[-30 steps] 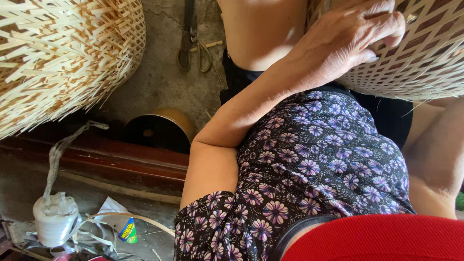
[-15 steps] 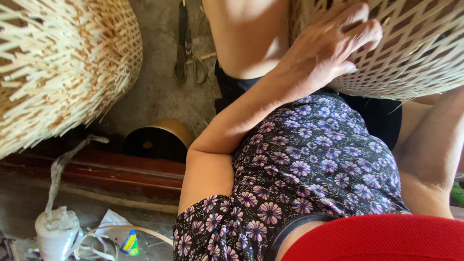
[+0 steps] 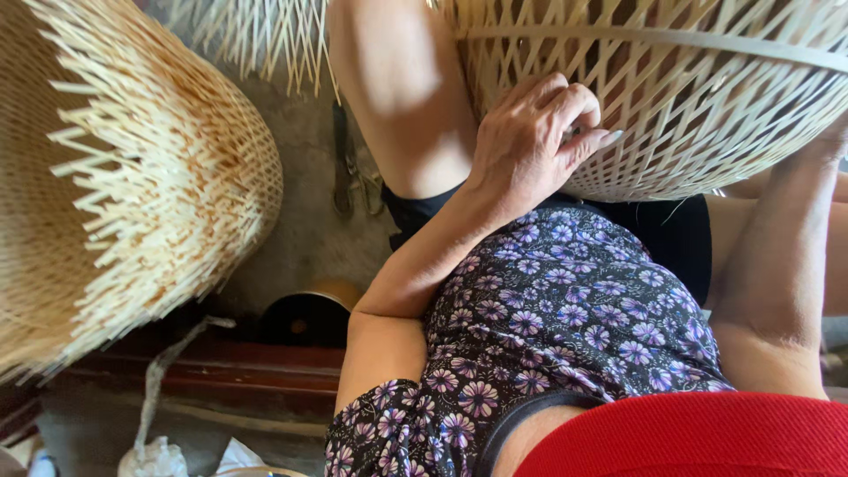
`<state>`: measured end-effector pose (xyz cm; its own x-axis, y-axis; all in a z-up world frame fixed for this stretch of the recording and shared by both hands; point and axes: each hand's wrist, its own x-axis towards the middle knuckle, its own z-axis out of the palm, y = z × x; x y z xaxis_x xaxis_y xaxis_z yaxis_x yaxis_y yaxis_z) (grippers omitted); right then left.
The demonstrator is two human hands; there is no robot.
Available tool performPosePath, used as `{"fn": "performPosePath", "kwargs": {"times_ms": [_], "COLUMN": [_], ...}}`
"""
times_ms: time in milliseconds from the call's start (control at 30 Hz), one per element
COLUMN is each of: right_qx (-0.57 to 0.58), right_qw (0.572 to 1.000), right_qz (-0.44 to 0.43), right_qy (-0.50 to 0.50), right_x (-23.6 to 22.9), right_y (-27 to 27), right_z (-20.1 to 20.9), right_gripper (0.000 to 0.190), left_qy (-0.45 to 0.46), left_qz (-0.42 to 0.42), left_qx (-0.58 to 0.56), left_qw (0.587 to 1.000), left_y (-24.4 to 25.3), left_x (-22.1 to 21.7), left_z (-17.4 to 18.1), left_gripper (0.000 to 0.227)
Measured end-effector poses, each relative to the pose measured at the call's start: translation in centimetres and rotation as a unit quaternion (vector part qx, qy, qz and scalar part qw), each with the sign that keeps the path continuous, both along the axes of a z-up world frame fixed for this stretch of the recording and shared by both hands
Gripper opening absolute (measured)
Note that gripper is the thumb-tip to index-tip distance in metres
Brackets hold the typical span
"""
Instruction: The person weaves thin bamboo strips into a large circular basket by hand, tucking the ends and layering strips to build the structure.
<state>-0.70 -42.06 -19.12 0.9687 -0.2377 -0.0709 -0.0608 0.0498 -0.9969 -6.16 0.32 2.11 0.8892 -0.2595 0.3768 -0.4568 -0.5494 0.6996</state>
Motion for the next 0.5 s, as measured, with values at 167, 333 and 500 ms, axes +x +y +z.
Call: {"fn": "performPosePath", "kwargs": {"times_ms": [167,333,500], "right_qx": [0.020,0.035,0.048], "right_qw": [1.000,0.998,0.996], "right_qz": [-0.018,-0.042,-0.068], "right_qy": [-0.013,-0.029,-0.045], "right_x": [0.1,-0.1,-0.8], "right_y": [0.2,-0.1,0.1], "right_z": [-0.5,-0.5,-0.1], "right_gripper": [0.021,0.019,0.018], "left_qy": [-0.050,-0.035,-0.008], "left_qz": [0.014,0.003,-0.012], "left_qx": [0.018,0.030,0.019], "left_qw": [0.999,0.999,1.000], "left_y": [-1.6,-1.8,-1.5], "left_x": [0.5,0.9,0.9], "left_z": [1.2,1.7,2.5], "left_gripper": [0.027,0.027,0.024]}}
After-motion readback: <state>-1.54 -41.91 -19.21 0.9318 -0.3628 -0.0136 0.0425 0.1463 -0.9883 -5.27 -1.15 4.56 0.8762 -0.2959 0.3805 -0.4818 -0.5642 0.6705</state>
